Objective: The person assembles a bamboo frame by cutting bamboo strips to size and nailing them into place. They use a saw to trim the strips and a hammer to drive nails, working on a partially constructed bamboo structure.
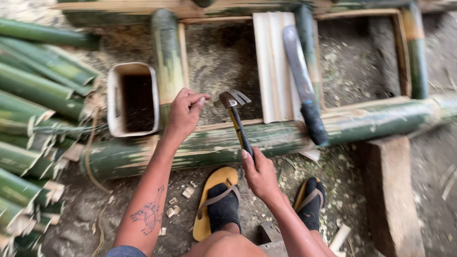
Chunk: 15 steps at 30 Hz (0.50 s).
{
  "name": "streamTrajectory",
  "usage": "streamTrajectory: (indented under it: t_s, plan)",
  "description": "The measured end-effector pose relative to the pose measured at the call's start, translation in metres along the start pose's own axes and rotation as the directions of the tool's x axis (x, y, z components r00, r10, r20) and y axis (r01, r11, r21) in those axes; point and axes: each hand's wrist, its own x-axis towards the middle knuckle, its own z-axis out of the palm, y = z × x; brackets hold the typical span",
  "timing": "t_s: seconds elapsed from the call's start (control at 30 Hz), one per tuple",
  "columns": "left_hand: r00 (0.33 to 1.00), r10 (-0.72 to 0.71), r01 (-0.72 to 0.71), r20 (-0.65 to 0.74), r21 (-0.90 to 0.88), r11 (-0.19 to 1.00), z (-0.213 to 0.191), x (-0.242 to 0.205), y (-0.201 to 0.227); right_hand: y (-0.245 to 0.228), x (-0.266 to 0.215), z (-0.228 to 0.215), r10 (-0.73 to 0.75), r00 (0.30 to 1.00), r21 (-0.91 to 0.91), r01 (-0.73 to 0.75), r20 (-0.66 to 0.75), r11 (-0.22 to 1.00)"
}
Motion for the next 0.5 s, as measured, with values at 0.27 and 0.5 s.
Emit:
streamTrajectory:
  t_s: [0.27,0.5]
  plan:
    - [0.975,-0.045,0.060,0.215,-0.060,0.996,0.134,0.021,0.025,0.052,-0.026,-0.072,0.086,0.970,-0.053,-0.101,-0.228,0.993]
    - [0.974,0.142,-0.149,0.175,0.025,0.989,0.170,0.016,0.037,0.077,-0.032,-0.085,0.104,0.965,-0.191,-0.152,-0.242,0.970]
